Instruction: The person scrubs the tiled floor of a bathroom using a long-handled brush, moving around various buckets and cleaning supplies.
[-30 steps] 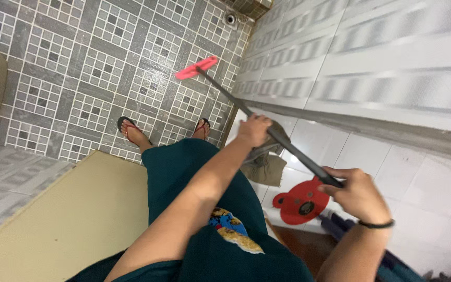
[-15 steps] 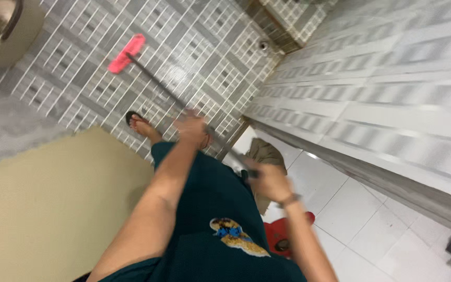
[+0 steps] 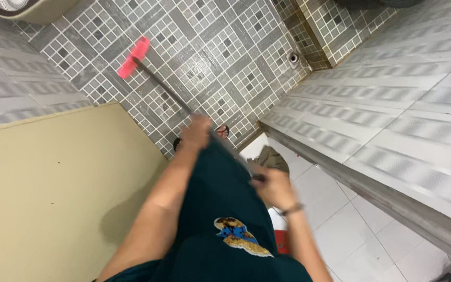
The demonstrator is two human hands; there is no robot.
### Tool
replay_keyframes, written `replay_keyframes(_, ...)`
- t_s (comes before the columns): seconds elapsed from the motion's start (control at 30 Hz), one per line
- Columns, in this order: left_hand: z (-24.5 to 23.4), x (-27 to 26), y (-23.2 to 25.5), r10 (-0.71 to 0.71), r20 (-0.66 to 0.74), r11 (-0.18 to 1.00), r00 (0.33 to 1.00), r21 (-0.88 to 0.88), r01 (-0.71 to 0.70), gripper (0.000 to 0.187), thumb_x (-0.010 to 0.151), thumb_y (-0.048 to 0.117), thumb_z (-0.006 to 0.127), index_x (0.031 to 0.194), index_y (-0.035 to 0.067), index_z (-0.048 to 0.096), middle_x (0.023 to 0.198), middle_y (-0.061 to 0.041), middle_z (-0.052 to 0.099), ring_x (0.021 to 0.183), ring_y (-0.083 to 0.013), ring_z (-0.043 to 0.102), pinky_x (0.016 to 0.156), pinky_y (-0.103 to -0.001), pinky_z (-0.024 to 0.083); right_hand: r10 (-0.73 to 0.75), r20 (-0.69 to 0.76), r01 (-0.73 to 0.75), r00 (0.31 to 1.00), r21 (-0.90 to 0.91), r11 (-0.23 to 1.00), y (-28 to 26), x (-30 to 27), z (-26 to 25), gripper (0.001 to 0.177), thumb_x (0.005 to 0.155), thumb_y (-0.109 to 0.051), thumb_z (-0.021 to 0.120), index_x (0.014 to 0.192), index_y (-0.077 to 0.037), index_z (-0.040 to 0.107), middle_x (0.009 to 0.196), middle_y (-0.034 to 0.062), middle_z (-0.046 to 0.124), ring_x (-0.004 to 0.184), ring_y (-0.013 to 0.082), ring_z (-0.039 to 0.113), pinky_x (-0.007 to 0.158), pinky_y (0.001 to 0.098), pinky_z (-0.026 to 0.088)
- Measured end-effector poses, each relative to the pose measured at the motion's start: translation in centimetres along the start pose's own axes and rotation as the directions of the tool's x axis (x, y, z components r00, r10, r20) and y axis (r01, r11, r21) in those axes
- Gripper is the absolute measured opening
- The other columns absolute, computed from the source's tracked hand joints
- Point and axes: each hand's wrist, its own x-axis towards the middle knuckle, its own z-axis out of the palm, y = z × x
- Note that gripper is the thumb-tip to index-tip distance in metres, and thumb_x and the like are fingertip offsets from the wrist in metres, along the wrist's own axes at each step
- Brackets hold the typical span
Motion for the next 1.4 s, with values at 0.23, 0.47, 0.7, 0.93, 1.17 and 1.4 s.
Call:
replay_keyframes(0.23,-0.4,2.0,-1.8,-0.022,-0.021,0.955,1.0,0.296,0.028,0.029,0.097,0.016,0.051,0.124,0.01,0.053,0.131,-0.015,0.058,0.121,-0.0294,0.055,0.1,-0.076,0.024,-0.188,0.048,0.189,0.981,-0.007,0.982,-1.5,0.3,0.0,0.047,0.079,-0.019,0.066,0.125,-0.012,0.058,0.091,0.02,0.07,0.081,0.0305,0.068,0.072,0.0405,0.053)
replay_keyframes(0.47,2.8,-4.9,17.5,0.401,0.249,0.912,0.882,-0.199,-0.358,0.034,0.078,0.026,0.065,0.104,0.007,0.053,0.11,-0.012,0.059,0.113,-0.0295,0.053,0.085,-0.062,0.04,0.523,-0.093,-0.531,0.847,-0.115,0.84,6.3,-12.2,-14.4,0.046,0.07,-0.023,0.083,0.115,-0.023,0.072,0.066,0.015,0.071,0.052,0.021,0.064,0.057,0.0374,0.052)
replay_keyframes(0.7,2.1,-4.3,7.5,0.26,0.211,0.963,0.942,-0.125,-0.237,0.016,0.089,0.011,0.053,0.105,0.012,0.057,0.109,-0.012,0.062,0.106,-0.0316,0.059,0.087,-0.047,0.051,0.164,-0.081,-0.174,0.983,-0.145,0.974,4.5,-6.8,-7.9,0.045,0.067,-0.02,0.078,0.111,-0.021,0.07,0.087,0.0129,0.074,0.069,0.0233,0.07,0.069,0.0355,0.053)
replay_keyframes(0.93,-1.1,-1.4,0.5,0.008,0.212,0.993,0.977,0.114,-0.033,0.039,0.071,0.01,0.063,0.109,0.016,0.056,0.121,-0.009,0.058,0.119,-0.0353,0.049,0.086,-0.068,0.04,0.038,0.012,-0.035,0.999,-0.17,0.985,0.6,-3.5,-1.5,0.048,0.078,-0.025,0.07,0.125,-0.023,0.06,0.089,0.0157,0.071,0.081,0.0322,0.068,0.074,0.0409,0.053)
replay_keyframes(1.17,4.6,0.9,16.9,0.392,0.166,0.917,0.905,-0.152,-0.369,0.034,0.069,0.0,0.059,0.101,0.007,0.055,0.111,-0.012,0.06,0.12,-0.0329,0.049,0.086,-0.067,0.037,0.502,-0.219,-0.534,0.837,-0.124,0.836,3.3,-11.0,-15.3,0.043,0.076,-0.03,0.078,0.118,-0.026,0.069,0.064,0.0136,0.066,0.058,0.0232,0.07,0.062,0.0372,0.053)
replay_keyframes(1.4,2.9,5.5,12.6,0.168,0.167,0.97,0.971,-0.206,-0.133,0.037,0.081,0.01,0.056,0.118,0.013,0.052,0.121,-0.012,0.058,0.116,-0.0317,0.054,0.094,-0.06,0.04,0.295,-0.073,-0.302,0.953,-0.13,0.944,4.5,-3.8,-13.8,0.043,0.079,-0.026,0.071,0.122,-0.024,0.067,0.061,0.0155,0.067,0.053,0.0206,0.059,0.055,0.0358,0.05)
